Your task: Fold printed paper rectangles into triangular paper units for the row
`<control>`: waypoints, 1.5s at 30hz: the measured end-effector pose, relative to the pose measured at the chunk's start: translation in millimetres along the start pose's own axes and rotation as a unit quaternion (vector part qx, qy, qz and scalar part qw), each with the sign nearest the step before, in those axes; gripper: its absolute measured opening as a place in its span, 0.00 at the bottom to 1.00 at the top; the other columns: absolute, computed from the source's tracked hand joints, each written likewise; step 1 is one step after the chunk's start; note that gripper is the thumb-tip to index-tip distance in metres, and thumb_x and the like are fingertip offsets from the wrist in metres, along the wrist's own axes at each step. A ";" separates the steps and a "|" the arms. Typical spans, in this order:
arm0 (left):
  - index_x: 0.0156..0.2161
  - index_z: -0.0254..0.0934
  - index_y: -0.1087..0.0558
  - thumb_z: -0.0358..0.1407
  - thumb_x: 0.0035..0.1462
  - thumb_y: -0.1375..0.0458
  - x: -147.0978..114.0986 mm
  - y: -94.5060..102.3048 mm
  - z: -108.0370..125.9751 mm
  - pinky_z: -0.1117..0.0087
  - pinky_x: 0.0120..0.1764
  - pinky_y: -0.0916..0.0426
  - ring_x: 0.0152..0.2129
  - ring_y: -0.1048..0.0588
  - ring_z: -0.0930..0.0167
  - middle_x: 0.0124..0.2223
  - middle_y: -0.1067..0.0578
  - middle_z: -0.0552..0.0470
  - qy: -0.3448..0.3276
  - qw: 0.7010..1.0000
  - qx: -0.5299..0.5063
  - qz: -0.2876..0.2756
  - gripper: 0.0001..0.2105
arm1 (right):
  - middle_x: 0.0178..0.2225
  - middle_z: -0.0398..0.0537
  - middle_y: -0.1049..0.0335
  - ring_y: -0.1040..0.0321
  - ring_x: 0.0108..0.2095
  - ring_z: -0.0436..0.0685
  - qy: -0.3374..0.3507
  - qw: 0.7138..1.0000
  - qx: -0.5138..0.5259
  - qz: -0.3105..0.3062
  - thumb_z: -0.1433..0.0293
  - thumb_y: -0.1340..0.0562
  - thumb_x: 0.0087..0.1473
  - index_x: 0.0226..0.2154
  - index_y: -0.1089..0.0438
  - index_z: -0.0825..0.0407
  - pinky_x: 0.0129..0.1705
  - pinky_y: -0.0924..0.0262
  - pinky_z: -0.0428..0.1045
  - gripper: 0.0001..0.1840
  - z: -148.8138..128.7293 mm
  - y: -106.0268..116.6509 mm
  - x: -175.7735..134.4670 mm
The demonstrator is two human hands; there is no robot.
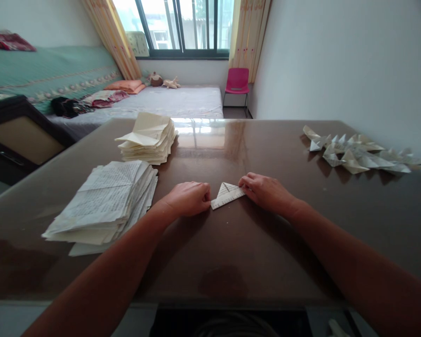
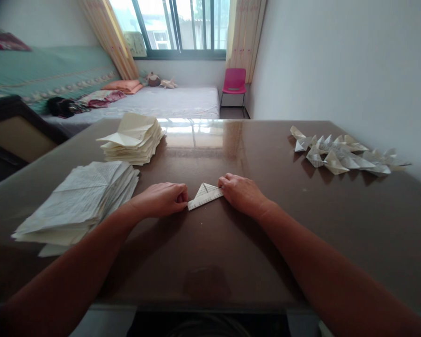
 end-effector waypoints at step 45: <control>0.35 0.44 0.28 0.46 0.54 0.46 -1.7 2.8 -2.6 0.71 0.31 0.38 0.33 0.26 0.67 0.38 0.23 0.53 0.007 1.000 -0.010 0.010 0.11 | 0.34 0.42 0.27 0.33 0.31 0.51 -0.016 0.993 0.089 -0.075 0.62 0.43 0.56 0.36 0.33 0.47 0.27 0.52 0.45 0.08 6.5 3.5 -0.3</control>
Point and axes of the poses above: each hand's wrist, its own x-axis towards the middle knuckle, its own y-axis out of the back of the hand, z = x × y, the point moved 2 cm from there along x, towards the middle knuckle
